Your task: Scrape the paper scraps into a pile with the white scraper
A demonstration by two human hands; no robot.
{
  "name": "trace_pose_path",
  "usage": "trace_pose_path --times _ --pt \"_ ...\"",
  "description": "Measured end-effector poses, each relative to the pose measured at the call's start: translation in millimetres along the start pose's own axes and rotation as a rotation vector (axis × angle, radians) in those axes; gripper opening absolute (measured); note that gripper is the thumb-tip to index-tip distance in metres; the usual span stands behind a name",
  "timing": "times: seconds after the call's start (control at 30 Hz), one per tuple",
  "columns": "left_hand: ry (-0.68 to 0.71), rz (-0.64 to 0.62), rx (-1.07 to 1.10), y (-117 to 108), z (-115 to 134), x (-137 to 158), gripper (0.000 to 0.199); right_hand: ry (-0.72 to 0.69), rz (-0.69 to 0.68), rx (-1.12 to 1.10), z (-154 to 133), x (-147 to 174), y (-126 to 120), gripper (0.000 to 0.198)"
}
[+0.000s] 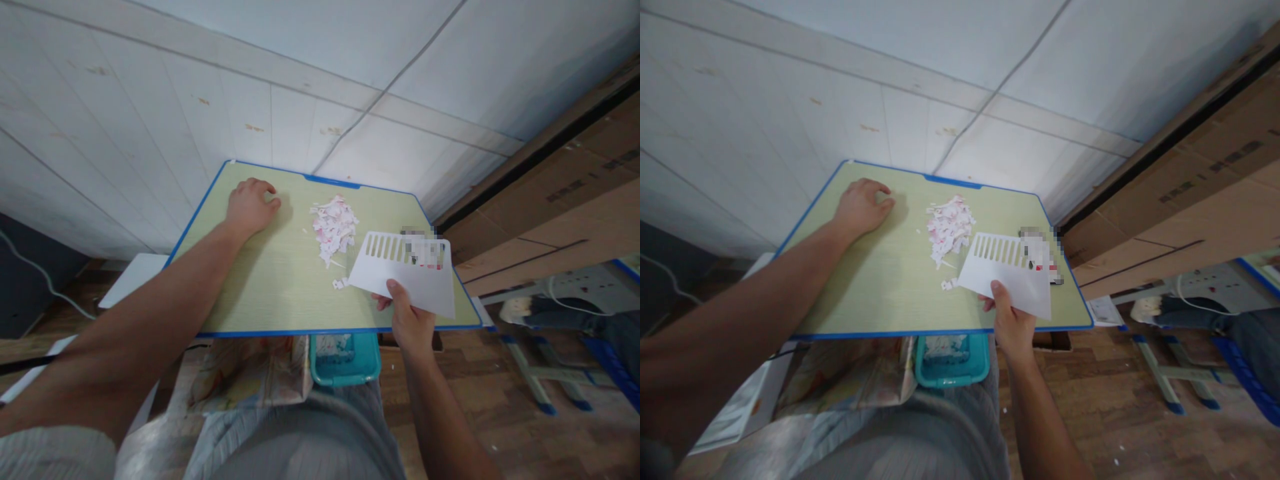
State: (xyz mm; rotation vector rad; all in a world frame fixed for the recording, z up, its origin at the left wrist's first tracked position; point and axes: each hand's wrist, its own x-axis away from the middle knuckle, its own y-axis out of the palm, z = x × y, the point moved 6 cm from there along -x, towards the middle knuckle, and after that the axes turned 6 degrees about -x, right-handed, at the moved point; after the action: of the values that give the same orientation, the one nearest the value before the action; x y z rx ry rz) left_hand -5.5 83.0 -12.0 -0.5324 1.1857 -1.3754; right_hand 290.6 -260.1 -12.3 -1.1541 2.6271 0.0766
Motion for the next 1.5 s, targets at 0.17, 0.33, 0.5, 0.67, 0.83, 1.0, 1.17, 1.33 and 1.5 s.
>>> trace_pose_path --times 0.17,0.33,0.5,0.67,0.83,1.0,1.17,1.33,1.5 --pt "-0.006 -0.022 -0.004 -0.9 0.3 0.6 0.044 0.039 0.024 -0.011 2.2 1.9 -5.8 0.039" --pt "0.009 0.024 0.013 2.7 -3.1 -1.5 0.041 0.128 0.048 -0.091 12.7 1.7 -15.2 0.026" --pt "0.006 0.017 0.013 4.2 -4.4 -2.3 0.044 0.196 0.056 -0.163 23.0 -1.0 -19.5 0.025" --pt "0.003 0.009 0.015 0.7 -3.0 -0.9 0.043 0.180 0.021 -0.157 14.4 1.3 -13.4 0.025" --pt "-0.006 -0.004 0.011 -0.4 -1.4 0.3 0.045 0.218 -0.002 -0.186 15.6 3.1 -13.6 0.026" --pt "-0.009 -0.010 0.021 -1.0 0.0 1.0 0.045 0.241 -0.082 -0.199 21.0 3.1 -14.2 0.028" --pt "-0.004 -0.010 0.036 -3.9 1.6 3.0 0.042 0.211 -0.144 -0.205 15.3 2.6 -9.8 0.030" --pt "-0.012 -0.037 0.021 -1.9 2.2 4.0 0.045 0.223 -0.193 -0.209 14.1 2.5 -6.6 0.024" --pt "-0.008 -0.044 -0.011 0.5 0.3 2.6 0.045 0.254 -0.141 -0.264 14.7 -1.6 -6.2 0.026"
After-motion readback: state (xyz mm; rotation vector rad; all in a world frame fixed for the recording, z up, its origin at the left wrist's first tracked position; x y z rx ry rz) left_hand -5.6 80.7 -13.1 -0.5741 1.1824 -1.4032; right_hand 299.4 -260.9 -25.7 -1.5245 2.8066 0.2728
